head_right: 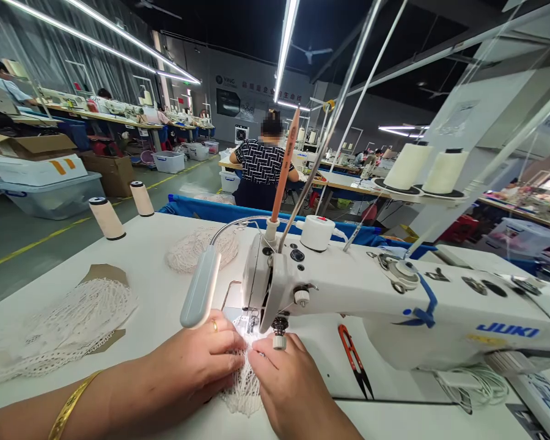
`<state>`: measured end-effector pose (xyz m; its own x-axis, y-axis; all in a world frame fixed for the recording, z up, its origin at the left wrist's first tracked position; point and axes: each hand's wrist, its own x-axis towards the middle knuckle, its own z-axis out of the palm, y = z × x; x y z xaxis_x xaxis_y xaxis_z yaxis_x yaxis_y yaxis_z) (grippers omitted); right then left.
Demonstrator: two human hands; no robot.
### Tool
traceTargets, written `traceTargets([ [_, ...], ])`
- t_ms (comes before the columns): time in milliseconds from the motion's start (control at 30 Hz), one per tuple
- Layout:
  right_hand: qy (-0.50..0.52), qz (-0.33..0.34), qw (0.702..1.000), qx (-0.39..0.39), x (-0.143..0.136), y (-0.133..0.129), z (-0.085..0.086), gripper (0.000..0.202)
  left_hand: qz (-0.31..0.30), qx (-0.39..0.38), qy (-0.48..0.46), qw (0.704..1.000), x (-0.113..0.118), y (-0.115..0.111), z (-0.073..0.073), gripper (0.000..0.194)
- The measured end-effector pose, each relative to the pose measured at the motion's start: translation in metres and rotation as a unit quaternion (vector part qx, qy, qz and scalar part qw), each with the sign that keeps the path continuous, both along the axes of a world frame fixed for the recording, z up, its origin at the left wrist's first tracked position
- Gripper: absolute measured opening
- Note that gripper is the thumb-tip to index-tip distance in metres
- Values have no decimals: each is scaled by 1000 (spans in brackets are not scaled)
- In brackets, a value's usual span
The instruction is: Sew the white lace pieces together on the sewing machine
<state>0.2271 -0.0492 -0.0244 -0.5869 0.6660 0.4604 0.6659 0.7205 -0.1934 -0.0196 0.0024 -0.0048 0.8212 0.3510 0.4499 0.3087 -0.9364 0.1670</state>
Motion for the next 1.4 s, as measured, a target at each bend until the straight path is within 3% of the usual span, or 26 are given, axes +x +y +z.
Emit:
traceTargets([
  [100, 9, 1, 1000, 6, 0, 0, -2, 45, -30, 2, 5, 1000, 1, -2, -5, 12],
  [233, 9, -17, 1000, 12, -1, 2, -4, 45, -22, 4, -13, 1000, 2, 1, -7, 16],
  [433, 6, -53, 998, 30, -1, 3, 1, 44, 20, 0, -3, 1000, 1, 2, 4, 17],
  [700, 20, 61, 998, 6, 1, -5, 5, 28, -81, -9, -1, 997, 0, -5, -1, 18],
  [900, 20, 42, 999, -7, 1, -6, 2, 32, -61, -4, -1, 998, 0, -3, 2, 19],
  [1167, 32, -15, 999, 33, -3, 3, -3, 37, -29, 3, 9, 1000, -1, 7, -12, 18],
  [1267, 30, -36, 998, 41, -4, 4, -2, 40, -13, -26, 2, 1000, 0, 10, -9, 12],
  [1400, 20, -73, 996, 47, -6, 4, 5, 43, 25, -114, -49, 992, 4, 13, 1, 19],
])
